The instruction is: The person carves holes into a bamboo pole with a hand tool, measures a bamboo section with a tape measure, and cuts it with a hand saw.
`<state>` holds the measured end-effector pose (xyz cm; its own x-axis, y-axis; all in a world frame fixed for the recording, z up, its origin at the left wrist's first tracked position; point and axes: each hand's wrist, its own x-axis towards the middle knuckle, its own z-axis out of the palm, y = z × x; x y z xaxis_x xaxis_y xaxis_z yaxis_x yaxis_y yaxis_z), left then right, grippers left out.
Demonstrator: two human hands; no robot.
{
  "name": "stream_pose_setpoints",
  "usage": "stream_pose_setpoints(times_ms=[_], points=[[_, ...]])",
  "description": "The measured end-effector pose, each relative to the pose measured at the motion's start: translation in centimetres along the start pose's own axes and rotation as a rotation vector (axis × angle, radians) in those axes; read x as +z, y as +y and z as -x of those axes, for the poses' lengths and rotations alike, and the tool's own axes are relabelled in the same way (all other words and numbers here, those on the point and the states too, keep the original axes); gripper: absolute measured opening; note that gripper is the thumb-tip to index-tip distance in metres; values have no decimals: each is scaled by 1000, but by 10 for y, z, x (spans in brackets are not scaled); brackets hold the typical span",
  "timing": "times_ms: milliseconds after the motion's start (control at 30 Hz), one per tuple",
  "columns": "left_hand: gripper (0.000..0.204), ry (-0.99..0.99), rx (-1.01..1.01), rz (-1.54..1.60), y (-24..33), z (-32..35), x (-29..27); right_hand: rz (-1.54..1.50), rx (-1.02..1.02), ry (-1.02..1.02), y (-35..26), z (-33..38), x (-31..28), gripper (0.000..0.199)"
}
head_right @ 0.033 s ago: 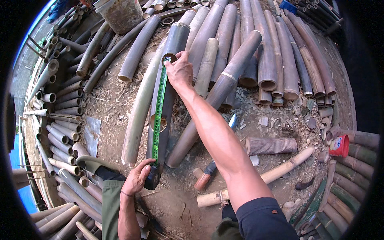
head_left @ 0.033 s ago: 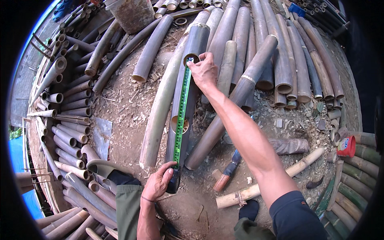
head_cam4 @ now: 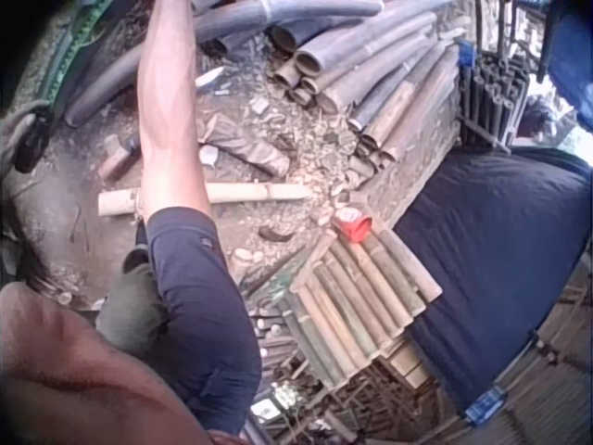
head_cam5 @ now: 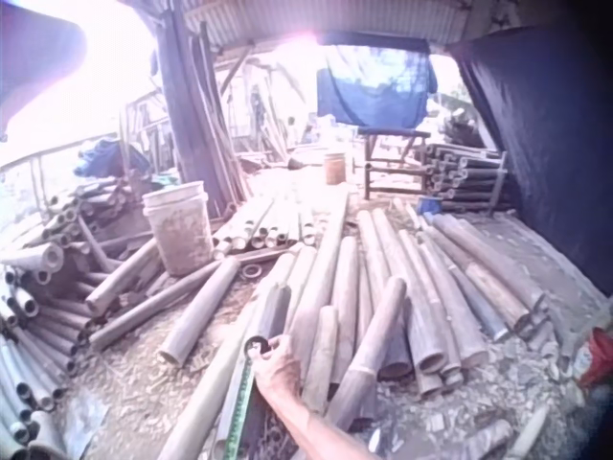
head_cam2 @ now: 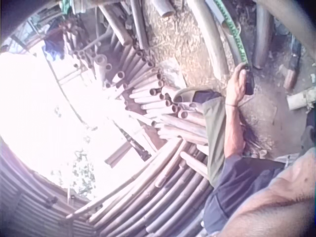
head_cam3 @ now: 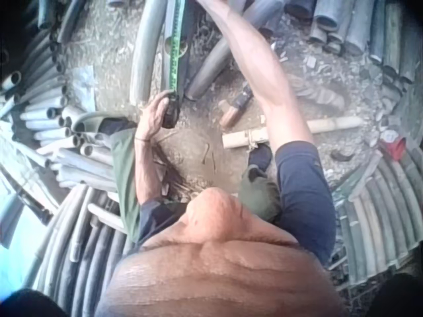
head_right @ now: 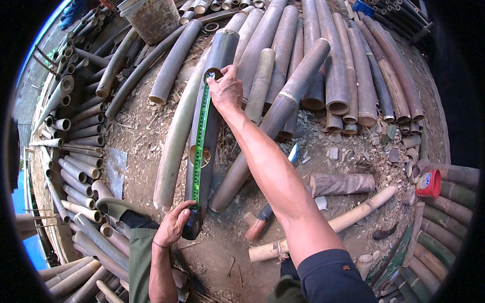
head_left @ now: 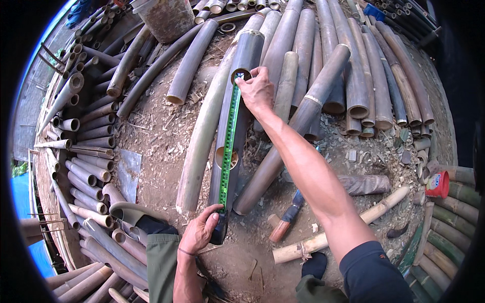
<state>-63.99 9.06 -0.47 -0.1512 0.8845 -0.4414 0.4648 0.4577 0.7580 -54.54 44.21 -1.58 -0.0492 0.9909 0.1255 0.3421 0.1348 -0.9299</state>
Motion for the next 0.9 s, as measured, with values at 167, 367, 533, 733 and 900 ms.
stream_pose_setpoints(times_ms=[167,367,533,733,900], points=[[38,-21,-38,53,-6,0,-1,-4,-7,-11,-1,1,1,41],[37,-45,-64,67,6,3,-6,-32,-44,23,4,4,4,42],[37,-32,-54,53,-9,5,-8,-13,-56,7,2,7,10,40],[40,-43,-78,57,-18,6,-15,51,-45,4,0,14,14,44],[40,-37,-87,68,-15,4,-12,40,-39,3,4,13,14,45]])
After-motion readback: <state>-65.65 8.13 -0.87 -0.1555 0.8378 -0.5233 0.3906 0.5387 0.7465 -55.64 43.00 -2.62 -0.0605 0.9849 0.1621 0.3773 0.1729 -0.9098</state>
